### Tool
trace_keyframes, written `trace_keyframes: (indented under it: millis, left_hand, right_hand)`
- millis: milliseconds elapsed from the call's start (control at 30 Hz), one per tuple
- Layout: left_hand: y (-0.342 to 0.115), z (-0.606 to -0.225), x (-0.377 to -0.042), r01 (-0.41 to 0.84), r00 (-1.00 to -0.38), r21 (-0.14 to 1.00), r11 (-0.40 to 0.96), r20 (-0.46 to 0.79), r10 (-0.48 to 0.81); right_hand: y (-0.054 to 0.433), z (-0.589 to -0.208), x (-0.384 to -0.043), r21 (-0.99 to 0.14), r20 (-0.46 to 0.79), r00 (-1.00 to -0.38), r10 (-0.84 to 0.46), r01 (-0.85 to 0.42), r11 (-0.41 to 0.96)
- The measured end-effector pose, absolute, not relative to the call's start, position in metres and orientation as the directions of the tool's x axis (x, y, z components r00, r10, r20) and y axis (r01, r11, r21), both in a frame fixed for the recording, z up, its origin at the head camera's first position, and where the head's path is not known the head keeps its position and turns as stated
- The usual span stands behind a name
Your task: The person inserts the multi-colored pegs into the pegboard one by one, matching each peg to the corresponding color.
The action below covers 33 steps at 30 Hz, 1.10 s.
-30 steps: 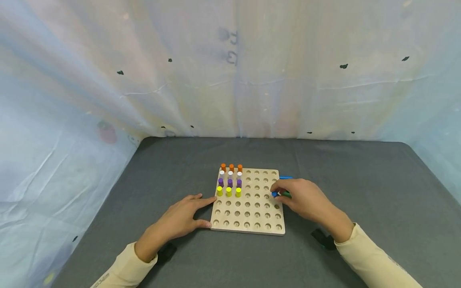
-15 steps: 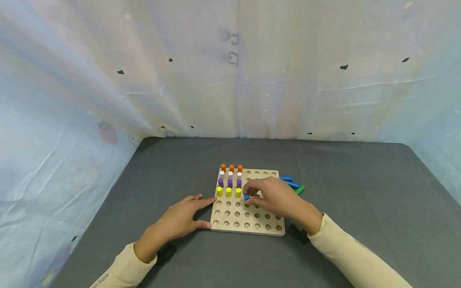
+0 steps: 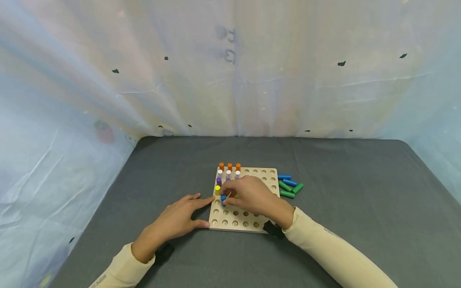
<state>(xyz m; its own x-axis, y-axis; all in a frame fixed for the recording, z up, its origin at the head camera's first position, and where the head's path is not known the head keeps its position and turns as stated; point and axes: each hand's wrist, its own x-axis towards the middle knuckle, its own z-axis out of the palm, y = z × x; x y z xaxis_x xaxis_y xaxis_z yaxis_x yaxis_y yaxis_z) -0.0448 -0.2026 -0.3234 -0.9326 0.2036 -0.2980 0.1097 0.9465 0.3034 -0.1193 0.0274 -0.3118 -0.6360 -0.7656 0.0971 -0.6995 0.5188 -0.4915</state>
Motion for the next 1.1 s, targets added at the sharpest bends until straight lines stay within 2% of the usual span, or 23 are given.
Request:
trace_keyframes:
  millis: [567,733,1100]
  left_hand:
    - [-0.205,-0.327,-0.046,0.184,-0.944,0.353,0.917,-0.195,0.265]
    - [-0.206,-0.328,-0.045,0.235,-0.946,0.356,0.904,-0.13,0.297]
    - [-0.205,-0.327,-0.046,0.249,-0.943,0.344,0.905,-0.129,0.308]
  right_hand:
    - [0.006,-0.318,-0.124,-0.432,0.156,-0.616,-0.772,-0.746,0.507]
    - [0.004,-0.321,-0.124,-0.41,0.178,-0.597,-0.782,-0.767,0.493]
    - [0.017,-0.307,-0.121,-0.426,0.085,-0.602,-0.794,-0.742,0.517]
